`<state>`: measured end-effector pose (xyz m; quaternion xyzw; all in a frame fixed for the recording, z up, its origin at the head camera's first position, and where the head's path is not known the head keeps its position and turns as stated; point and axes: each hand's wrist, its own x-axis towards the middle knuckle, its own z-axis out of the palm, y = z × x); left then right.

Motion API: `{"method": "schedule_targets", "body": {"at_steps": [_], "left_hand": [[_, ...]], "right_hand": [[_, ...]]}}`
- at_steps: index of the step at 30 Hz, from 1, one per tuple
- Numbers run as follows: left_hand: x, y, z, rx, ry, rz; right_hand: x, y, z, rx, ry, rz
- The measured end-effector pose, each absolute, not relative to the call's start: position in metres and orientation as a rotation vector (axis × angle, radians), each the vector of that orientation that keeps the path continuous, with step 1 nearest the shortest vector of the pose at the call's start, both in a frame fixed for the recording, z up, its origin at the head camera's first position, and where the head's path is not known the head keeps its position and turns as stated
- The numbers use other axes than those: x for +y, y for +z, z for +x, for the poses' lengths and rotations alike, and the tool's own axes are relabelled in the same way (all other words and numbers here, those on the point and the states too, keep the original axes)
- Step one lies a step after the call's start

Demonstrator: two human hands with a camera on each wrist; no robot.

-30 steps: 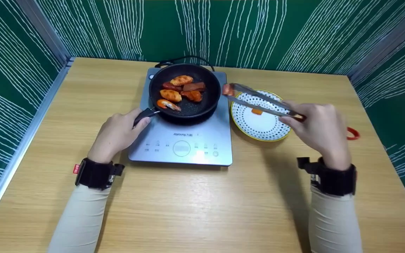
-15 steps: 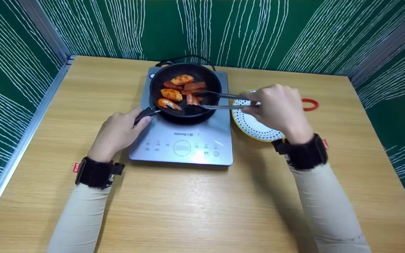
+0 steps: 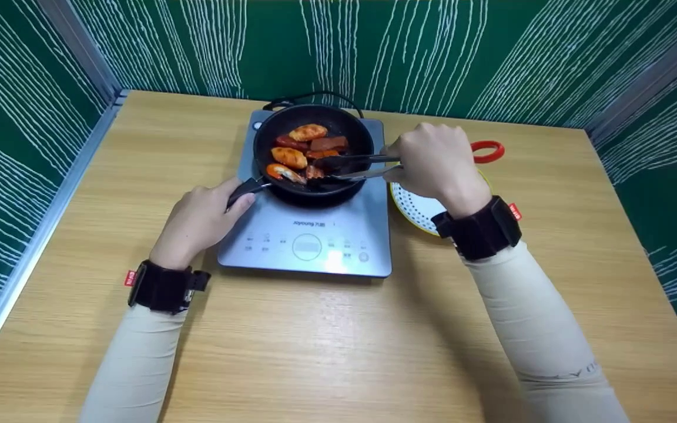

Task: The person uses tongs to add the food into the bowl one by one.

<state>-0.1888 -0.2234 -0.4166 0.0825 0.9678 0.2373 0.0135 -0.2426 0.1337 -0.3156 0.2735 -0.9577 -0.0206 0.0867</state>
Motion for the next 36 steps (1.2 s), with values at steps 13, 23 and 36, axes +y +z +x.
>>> {"method": "schedule_targets", "body": {"at_steps": [13,23,36], "left_hand": [[-0.222,-0.417,-0.188,3.005,0.753,0.251],[-0.221,-0.417,-0.189,2.982,0.757,0.222],[-0.223,-0.417,-0.189,2.991,0.744,0.224]], "right_hand": [[0.135,-0.326,-0.241,-2.84,0.02,0.854],[0.174,-0.313,-0.22,-2.781,0.197,0.788],[0.265,-0.346,-0.199,-2.862,0.54,0.309]]}}
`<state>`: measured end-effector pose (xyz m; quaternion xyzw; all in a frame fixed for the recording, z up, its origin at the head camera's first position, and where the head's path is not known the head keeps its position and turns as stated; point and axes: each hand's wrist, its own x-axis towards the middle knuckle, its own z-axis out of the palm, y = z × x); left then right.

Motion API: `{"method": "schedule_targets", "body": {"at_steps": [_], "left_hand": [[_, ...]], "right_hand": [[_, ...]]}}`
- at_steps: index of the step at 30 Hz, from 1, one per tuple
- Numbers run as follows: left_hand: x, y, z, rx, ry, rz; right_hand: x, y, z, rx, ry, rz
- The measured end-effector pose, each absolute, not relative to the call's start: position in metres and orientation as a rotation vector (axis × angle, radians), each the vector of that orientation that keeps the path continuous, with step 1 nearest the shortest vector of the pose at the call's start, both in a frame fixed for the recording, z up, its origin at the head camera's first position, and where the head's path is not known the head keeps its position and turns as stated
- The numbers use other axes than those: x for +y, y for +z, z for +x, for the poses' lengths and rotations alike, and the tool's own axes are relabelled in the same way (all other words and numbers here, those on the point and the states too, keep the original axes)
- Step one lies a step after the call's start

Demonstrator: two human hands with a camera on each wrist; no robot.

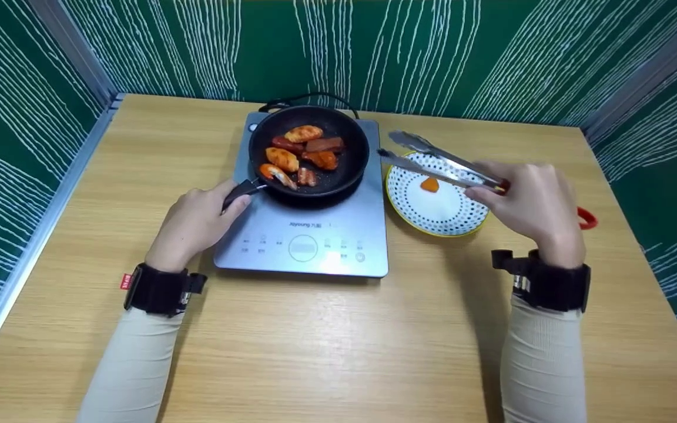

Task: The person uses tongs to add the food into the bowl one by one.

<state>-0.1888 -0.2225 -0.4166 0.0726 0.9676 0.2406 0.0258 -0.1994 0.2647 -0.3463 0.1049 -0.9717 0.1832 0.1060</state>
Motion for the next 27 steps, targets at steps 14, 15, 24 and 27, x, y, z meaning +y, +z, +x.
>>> {"method": "schedule_targets", "body": {"at_steps": [14,15,24,27], "left_hand": [[-0.223,-0.417,-0.188,3.0,0.747,0.249],[-0.223,-0.417,-0.189,2.997,0.747,0.248],[-0.222,-0.416,-0.189,3.008,0.738,0.253],[-0.223,-0.417,-0.189,3.015,0.738,0.263]], "right_hand": [[0.304,-0.376,-0.206,-3.056,0.564,0.17],[0.308,-0.377,-0.206,-3.068,0.566,0.162],[0.334,-0.388,-0.207,-3.088,0.532,0.129],[0.336,-0.39,-0.208,-3.108,0.528,0.103]]}}
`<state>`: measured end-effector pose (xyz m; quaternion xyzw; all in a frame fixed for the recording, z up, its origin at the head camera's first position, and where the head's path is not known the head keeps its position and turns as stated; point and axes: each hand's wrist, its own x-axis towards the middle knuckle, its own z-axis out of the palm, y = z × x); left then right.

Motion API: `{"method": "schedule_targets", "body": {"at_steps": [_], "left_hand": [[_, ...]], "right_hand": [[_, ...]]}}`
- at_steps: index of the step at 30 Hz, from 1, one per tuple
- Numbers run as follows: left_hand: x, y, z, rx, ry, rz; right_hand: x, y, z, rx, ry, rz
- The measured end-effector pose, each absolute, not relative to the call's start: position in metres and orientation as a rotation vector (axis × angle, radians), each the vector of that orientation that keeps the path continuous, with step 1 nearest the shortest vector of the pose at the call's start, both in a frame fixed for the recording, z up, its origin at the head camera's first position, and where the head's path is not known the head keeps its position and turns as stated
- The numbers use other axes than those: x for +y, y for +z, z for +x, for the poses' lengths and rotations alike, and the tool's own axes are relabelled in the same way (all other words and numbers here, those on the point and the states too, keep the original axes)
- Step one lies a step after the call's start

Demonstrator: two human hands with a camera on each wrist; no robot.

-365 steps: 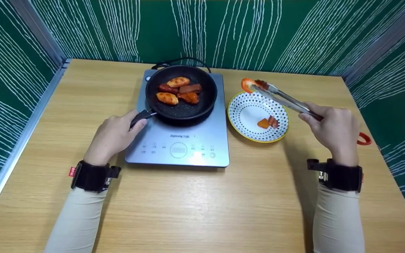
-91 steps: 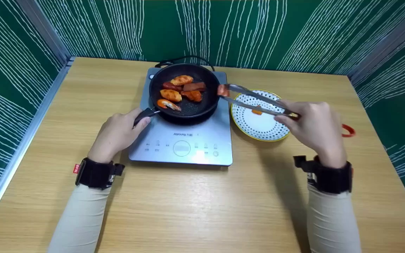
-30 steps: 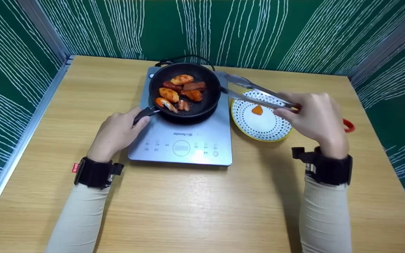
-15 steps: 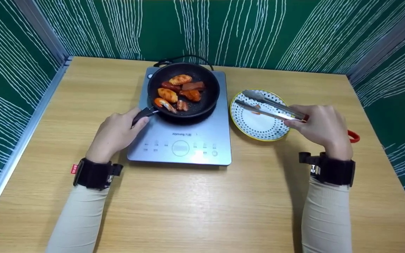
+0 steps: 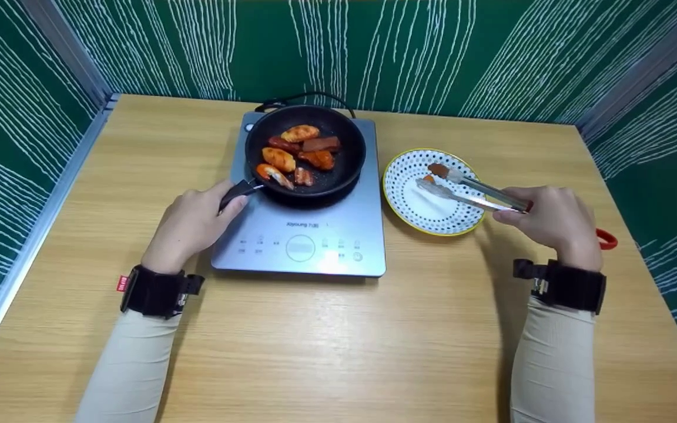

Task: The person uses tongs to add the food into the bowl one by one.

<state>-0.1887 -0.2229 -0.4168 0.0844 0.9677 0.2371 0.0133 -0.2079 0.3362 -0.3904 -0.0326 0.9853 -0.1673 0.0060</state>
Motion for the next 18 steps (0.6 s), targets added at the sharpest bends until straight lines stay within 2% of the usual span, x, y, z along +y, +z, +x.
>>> {"method": "schedule_targets", "body": {"at_steps": [18], "left_hand": [[-0.2224,-0.417,-0.189,2.993,0.758,0.241]], "right_hand": [[0.3352,-0.3964,-0.2099,3.089,-0.509,-0.083]]}}
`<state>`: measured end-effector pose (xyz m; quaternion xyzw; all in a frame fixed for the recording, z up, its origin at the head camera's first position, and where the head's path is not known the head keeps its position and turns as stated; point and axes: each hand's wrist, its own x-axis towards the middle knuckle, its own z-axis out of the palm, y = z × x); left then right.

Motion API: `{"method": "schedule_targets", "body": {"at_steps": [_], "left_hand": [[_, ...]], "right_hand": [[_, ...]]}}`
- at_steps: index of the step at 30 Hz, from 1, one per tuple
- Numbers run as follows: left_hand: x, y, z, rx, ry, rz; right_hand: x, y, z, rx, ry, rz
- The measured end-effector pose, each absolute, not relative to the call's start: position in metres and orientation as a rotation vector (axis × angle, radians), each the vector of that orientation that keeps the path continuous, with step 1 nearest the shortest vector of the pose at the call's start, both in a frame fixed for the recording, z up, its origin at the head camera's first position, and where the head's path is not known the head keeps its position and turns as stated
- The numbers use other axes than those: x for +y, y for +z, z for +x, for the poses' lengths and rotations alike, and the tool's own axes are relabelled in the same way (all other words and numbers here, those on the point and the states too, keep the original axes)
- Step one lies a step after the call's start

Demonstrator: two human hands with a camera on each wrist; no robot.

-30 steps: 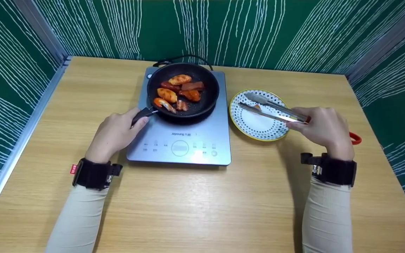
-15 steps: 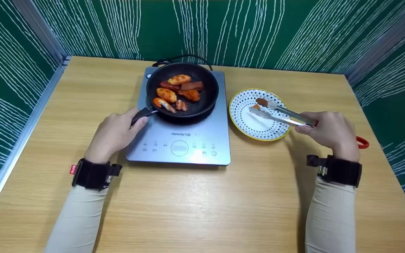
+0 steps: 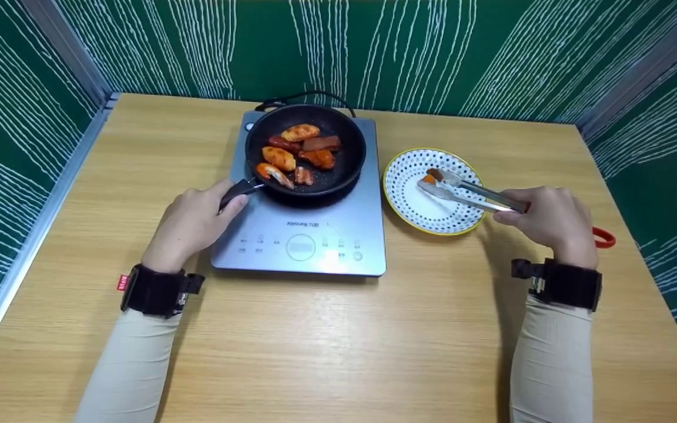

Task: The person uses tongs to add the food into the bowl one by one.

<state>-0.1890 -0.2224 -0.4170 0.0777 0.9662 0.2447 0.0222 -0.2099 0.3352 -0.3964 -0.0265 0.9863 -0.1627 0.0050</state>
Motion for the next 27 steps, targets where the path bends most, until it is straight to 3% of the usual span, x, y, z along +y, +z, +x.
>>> {"method": "schedule_targets", "body": {"at_steps": [27], "left_hand": [[-0.2227,-0.4162,-0.1883,3.009,0.746,0.253]], "right_hand": [[0.3375,-0.3969,-0.2108,3.125,-0.497,-0.115]]}}
